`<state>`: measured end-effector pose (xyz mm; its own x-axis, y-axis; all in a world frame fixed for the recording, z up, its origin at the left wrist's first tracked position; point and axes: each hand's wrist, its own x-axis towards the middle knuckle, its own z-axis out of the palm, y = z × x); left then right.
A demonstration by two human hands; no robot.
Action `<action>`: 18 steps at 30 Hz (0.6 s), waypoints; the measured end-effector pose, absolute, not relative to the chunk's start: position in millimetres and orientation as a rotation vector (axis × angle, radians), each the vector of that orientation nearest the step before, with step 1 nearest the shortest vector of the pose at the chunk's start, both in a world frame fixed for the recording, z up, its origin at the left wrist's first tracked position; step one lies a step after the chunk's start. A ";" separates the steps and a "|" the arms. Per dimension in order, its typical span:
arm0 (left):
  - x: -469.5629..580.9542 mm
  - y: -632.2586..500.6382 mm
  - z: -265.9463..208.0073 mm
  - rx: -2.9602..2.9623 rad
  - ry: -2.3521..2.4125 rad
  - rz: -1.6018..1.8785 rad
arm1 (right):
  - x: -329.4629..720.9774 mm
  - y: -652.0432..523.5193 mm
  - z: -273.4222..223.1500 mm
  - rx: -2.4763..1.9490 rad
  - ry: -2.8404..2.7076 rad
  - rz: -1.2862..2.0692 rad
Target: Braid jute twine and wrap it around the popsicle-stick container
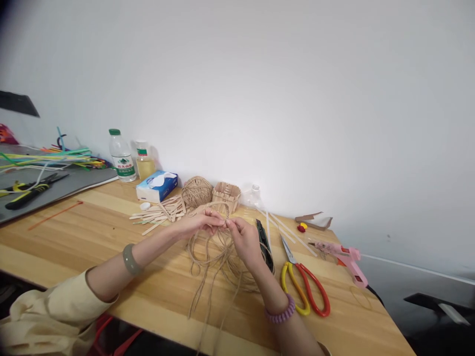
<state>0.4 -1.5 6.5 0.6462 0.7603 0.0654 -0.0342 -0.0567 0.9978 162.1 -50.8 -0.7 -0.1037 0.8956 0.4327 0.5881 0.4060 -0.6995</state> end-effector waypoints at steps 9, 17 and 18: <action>6.0 -20.4 12.1 2.455 1.008 1.081 | 163.2 -46.8 -4.8 -1.313 -1.694 0.531; 7.5 -13.7 -1.4 2.890 0.794 1.244 | 164.3 -44.4 -4.9 -1.239 -1.571 0.705; 7.8 -13.8 -2.8 2.958 0.780 1.262 | 164.9 -43.3 -5.9 -1.247 -1.534 0.722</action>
<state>7.8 -13.8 -2.8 0.6008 0.3552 0.7161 0.4821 -0.8756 0.0297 164.9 -43.3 -5.9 0.0206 0.9469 0.3209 0.3562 0.2929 -0.8873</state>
